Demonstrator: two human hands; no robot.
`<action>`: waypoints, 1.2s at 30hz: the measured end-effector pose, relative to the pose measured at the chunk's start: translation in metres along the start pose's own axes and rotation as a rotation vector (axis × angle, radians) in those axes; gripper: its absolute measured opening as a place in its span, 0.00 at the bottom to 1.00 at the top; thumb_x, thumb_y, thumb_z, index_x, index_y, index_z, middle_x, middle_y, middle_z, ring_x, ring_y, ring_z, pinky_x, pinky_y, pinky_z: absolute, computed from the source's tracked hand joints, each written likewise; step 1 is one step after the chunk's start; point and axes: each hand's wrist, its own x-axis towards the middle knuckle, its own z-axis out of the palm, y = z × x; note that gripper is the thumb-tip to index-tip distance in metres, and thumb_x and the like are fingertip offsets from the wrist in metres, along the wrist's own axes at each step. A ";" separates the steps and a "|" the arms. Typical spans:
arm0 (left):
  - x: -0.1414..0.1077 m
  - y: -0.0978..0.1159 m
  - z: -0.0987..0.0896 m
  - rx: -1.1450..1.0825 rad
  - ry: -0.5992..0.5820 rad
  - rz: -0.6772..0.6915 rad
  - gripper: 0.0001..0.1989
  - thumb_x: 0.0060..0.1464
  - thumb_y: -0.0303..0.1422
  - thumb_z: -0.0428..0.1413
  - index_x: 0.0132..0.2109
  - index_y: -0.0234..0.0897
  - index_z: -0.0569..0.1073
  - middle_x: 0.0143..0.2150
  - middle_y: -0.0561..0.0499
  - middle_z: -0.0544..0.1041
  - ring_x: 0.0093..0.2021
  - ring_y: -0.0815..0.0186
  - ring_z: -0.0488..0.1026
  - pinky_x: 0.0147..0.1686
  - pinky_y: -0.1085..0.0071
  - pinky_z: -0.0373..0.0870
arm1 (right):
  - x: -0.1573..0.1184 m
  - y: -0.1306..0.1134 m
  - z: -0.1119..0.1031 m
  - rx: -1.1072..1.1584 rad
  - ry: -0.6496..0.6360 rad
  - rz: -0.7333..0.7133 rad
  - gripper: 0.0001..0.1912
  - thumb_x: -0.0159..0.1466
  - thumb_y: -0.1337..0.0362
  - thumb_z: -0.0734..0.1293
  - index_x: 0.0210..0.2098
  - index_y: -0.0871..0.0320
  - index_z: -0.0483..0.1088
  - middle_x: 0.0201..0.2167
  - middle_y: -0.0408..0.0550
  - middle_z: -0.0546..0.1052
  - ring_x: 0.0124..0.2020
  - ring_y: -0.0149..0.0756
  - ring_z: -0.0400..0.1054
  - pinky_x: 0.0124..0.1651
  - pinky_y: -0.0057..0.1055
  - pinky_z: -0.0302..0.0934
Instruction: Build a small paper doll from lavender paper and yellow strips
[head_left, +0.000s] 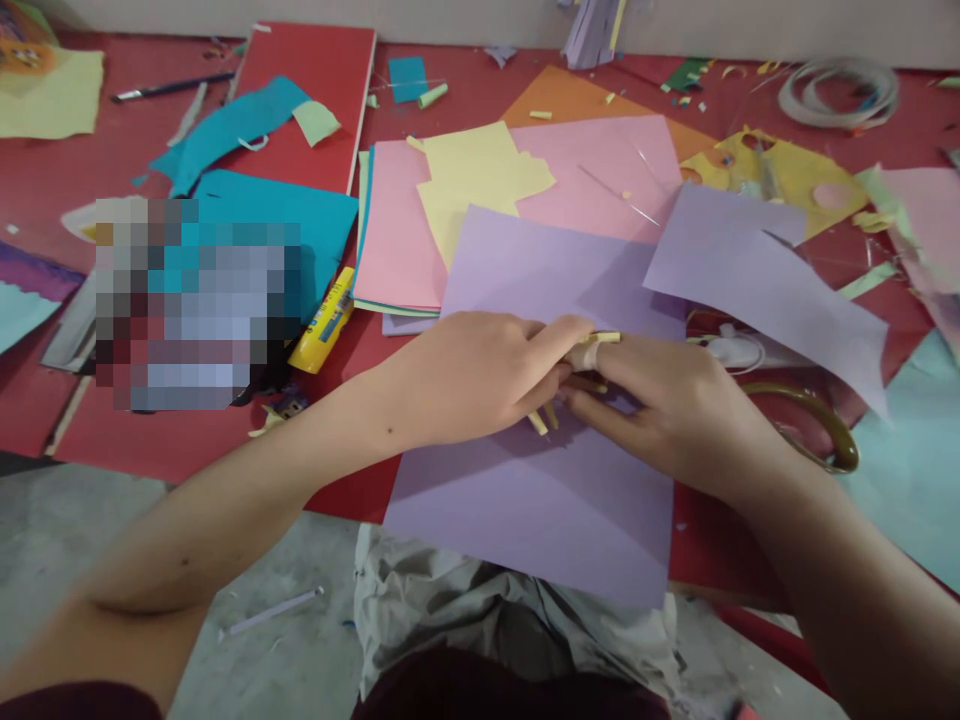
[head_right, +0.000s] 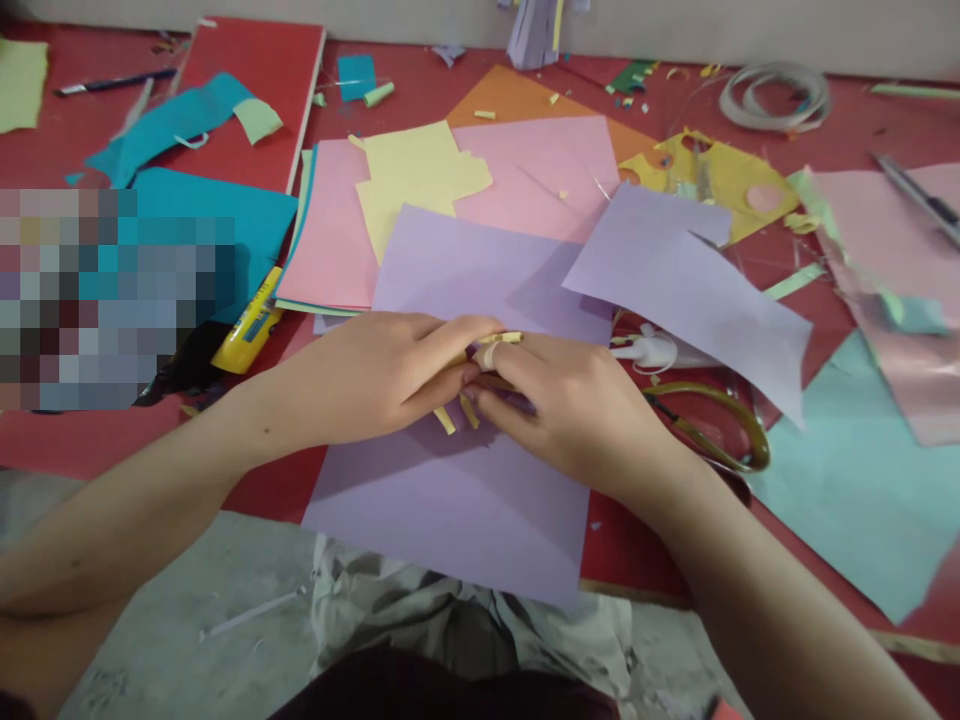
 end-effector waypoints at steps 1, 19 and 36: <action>0.000 0.000 0.000 0.003 -0.002 -0.003 0.18 0.67 0.31 0.46 0.62 0.37 0.63 0.40 0.49 0.81 0.35 0.64 0.78 0.28 0.73 0.65 | 0.000 0.000 0.000 0.003 -0.004 -0.002 0.08 0.67 0.65 0.61 0.31 0.56 0.65 0.25 0.43 0.72 0.23 0.31 0.64 0.29 0.29 0.52; 0.001 0.001 -0.002 -0.045 -0.052 -0.033 0.19 0.67 0.31 0.46 0.62 0.38 0.63 0.42 0.48 0.80 0.37 0.64 0.78 0.31 0.73 0.67 | 0.001 -0.003 -0.003 -0.002 -0.033 0.005 0.06 0.67 0.67 0.62 0.33 0.58 0.67 0.27 0.44 0.73 0.25 0.32 0.65 0.30 0.29 0.54; -0.001 0.004 -0.001 0.105 -0.040 -0.018 0.19 0.68 0.33 0.46 0.63 0.36 0.62 0.42 0.45 0.80 0.39 0.62 0.77 0.33 0.73 0.69 | -0.001 -0.002 -0.001 -0.041 -0.032 -0.046 0.05 0.68 0.65 0.61 0.35 0.57 0.66 0.28 0.46 0.73 0.26 0.34 0.65 0.30 0.31 0.55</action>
